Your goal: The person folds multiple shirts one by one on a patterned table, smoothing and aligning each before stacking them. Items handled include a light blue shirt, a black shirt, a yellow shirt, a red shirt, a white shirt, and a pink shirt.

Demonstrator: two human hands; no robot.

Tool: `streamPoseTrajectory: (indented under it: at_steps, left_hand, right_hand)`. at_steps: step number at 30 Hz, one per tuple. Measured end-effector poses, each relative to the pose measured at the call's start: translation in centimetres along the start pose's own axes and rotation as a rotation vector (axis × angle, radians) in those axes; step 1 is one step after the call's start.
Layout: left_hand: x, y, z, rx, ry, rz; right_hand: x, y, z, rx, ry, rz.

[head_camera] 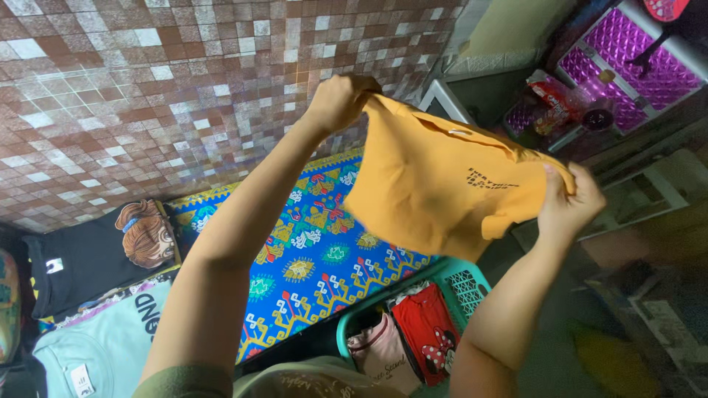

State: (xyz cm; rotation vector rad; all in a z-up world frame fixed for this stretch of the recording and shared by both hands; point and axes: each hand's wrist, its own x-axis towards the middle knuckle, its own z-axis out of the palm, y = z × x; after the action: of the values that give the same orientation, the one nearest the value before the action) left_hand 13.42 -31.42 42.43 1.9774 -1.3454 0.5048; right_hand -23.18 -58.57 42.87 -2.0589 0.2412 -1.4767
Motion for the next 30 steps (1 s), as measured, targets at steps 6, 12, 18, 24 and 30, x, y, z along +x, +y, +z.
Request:
streamPoseTrajectory:
  at_steps: [6, 12, 18, 24, 30]
  left_hand:
    - [-7.0, -6.3, 0.1, -0.022, 0.020, -0.090]
    - [-26.0, -18.8, 0.6, 0.228, -0.233, -0.394]
    - [-43.3, -15.5, 5.5, 0.367, -0.614, -0.497]
    - [-52.0, 3.0, 7.7, 0.229, -1.047, -0.373]
    - [-54.1, 5.4, 6.4, -0.009, -0.630, -0.353]
  right_hand:
    - [-8.3, -10.9, 3.7, -0.180, -0.373, 0.102]
    - [-21.0, -15.3, 21.5, 0.220, -0.938, 0.044]
    - [-37.1, -11.0, 28.5, 0.373, -1.496, 0.189]
    - [-37.1, 6.0, 23.4, -0.422, -1.151, 0.179]
    - [-34.2, 10.6, 18.4, -0.542, -0.846, -0.060]
